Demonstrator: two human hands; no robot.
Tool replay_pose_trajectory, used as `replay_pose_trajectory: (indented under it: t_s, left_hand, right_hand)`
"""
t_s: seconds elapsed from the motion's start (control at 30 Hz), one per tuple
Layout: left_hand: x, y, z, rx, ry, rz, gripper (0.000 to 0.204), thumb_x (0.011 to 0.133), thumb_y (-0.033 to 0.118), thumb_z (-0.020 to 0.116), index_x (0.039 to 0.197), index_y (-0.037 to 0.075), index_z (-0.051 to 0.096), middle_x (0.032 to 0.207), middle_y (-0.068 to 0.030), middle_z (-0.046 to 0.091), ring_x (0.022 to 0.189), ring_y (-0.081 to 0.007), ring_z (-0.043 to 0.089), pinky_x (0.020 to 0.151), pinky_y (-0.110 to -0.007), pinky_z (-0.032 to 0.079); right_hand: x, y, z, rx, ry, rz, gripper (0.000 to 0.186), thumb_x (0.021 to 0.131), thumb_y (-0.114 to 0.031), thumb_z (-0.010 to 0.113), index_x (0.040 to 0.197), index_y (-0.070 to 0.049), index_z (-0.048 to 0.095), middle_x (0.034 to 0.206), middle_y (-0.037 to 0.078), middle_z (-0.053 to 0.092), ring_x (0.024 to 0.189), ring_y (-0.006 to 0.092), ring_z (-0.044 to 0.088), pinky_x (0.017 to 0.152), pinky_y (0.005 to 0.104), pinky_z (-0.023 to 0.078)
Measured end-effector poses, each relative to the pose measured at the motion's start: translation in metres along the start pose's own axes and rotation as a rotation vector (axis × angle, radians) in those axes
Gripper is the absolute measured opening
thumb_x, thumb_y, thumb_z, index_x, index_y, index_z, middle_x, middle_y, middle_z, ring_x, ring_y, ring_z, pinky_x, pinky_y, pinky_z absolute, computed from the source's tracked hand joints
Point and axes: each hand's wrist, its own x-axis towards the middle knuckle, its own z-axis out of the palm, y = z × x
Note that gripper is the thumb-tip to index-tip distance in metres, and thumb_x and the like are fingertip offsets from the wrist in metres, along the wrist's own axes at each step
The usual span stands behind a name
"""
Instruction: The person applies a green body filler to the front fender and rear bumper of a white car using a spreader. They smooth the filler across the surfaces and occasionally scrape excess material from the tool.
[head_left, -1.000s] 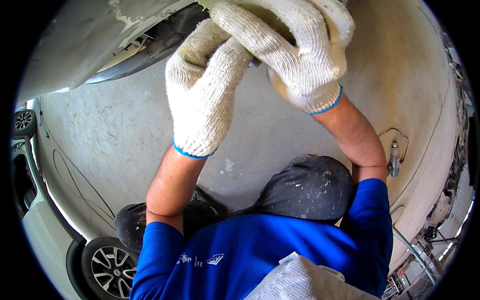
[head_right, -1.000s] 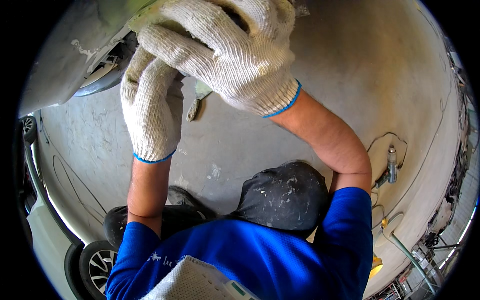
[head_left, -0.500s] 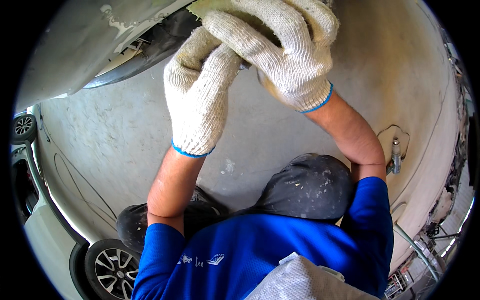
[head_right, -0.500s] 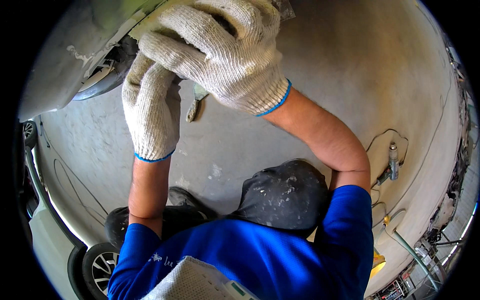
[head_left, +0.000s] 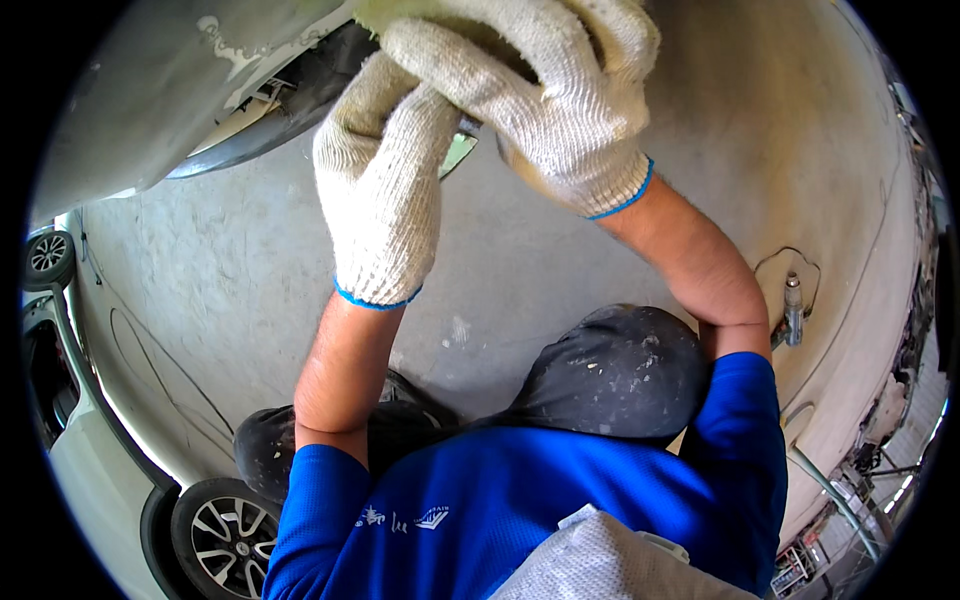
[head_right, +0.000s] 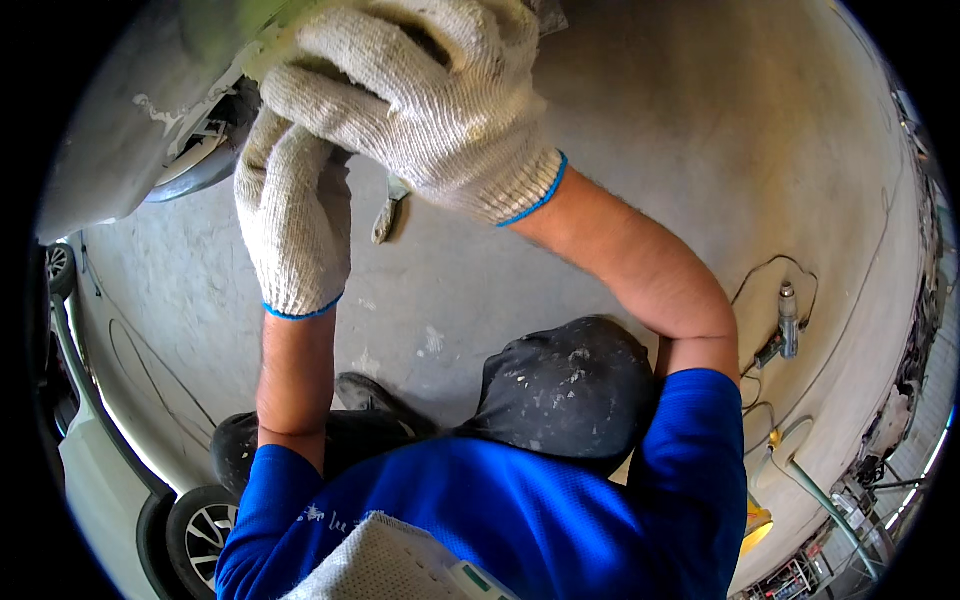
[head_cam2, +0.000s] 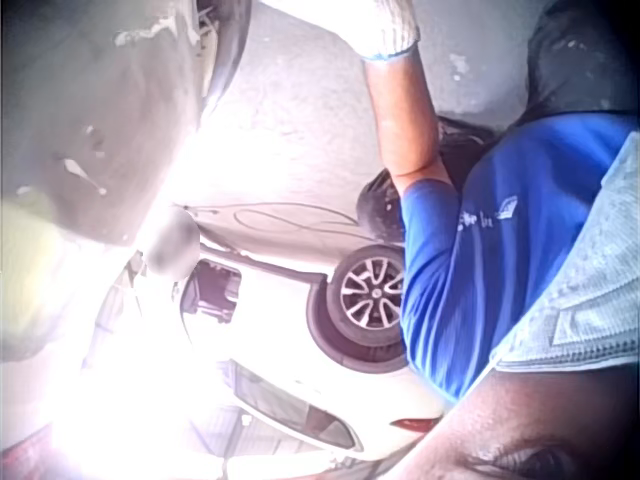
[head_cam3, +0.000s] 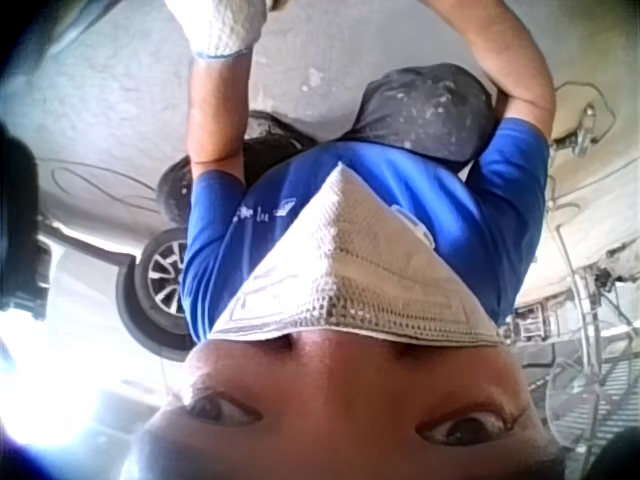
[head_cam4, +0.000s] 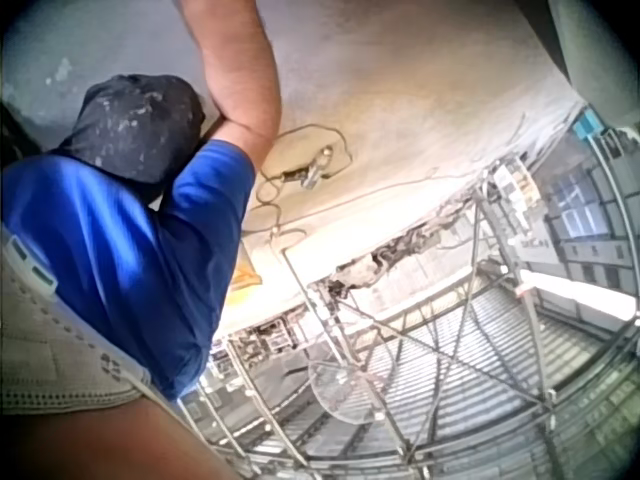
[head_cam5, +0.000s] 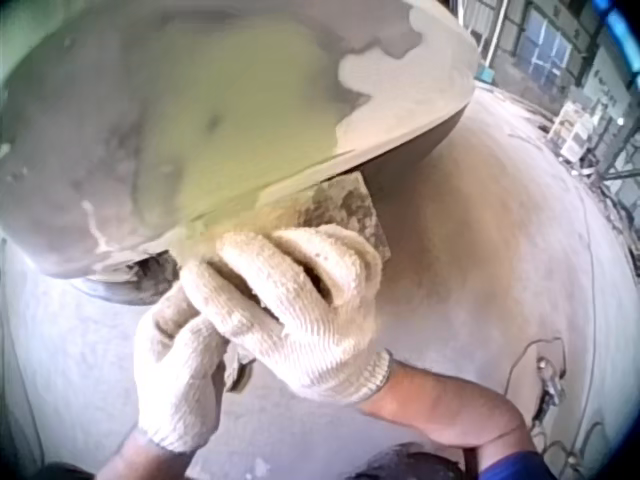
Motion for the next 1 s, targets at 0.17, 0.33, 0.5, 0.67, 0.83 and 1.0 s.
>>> replay_pose_trajectory:
  t_s: [0.17,0.33,0.5,0.67,0.83,1.0]
  left_hand:
    - [-0.006,0.006,0.004,0.044,-0.021,-0.040,0.043,0.092,0.023,0.069,0.127,0.000,0.059,0.111,-0.0050,0.066,0.091,-0.0095,0.062,0.082,-0.026,0.051]
    - [-0.004,0.007,0.005,0.023,-0.045,0.002,0.038,0.093,0.018,0.067,0.126,0.001,0.060,0.110,-0.0042,0.067,0.091,-0.0093,0.062,0.081,-0.026,0.051]
    - [0.002,0.004,0.000,0.040,0.012,0.008,0.027,0.095,0.016,0.064,0.117,0.000,0.067,0.103,-0.0080,0.071,0.091,-0.0116,0.065,0.080,-0.027,0.054]
    - [-0.001,0.002,0.003,0.022,0.040,-0.004,0.028,0.095,0.017,0.064,0.117,0.000,0.066,0.103,-0.0077,0.070,0.091,-0.0117,0.065,0.080,-0.027,0.054]
    - [-0.003,0.005,0.003,0.084,0.009,0.023,0.028,0.094,0.018,0.065,0.115,0.000,0.067,0.100,-0.0069,0.070,0.088,-0.0111,0.065,0.078,-0.026,0.053]
    - [0.002,0.006,0.002,0.089,0.002,0.030,0.026,0.094,0.017,0.065,0.113,-0.001,0.067,0.099,-0.0062,0.070,0.088,-0.0107,0.064,0.077,-0.026,0.053]
  right_hand:
    - [-0.005,0.006,-0.012,-0.005,0.006,0.003,0.050,0.066,-0.023,0.073,0.115,-0.019,0.074,0.119,0.001,0.067,0.105,0.0202,0.059,0.091,0.0364,0.045]
    - [-0.005,0.007,-0.016,-0.004,0.005,-0.001,0.050,0.066,-0.022,0.073,0.115,-0.019,0.074,0.119,0.001,0.067,0.105,0.0203,0.059,0.091,0.0364,0.044]
    - [-0.003,0.009,-0.006,0.001,0.000,-0.006,0.050,0.066,-0.022,0.073,0.115,-0.019,0.074,0.119,0.001,0.068,0.105,0.0204,0.060,0.091,0.0364,0.044]
    - [0.005,0.000,-0.004,-0.001,-0.004,-0.014,0.050,0.065,-0.022,0.073,0.115,-0.019,0.074,0.119,0.001,0.068,0.105,0.0205,0.060,0.091,0.0364,0.044]
    - [-0.003,0.008,-0.016,0.004,-0.012,-0.020,0.050,0.065,-0.021,0.073,0.115,-0.019,0.074,0.118,0.001,0.068,0.105,0.0206,0.060,0.091,0.0363,0.044]
    - [0.000,0.005,-0.006,0.012,-0.018,-0.026,0.050,0.065,-0.021,0.073,0.115,-0.019,0.074,0.118,0.001,0.068,0.105,0.0206,0.060,0.091,0.0363,0.044]
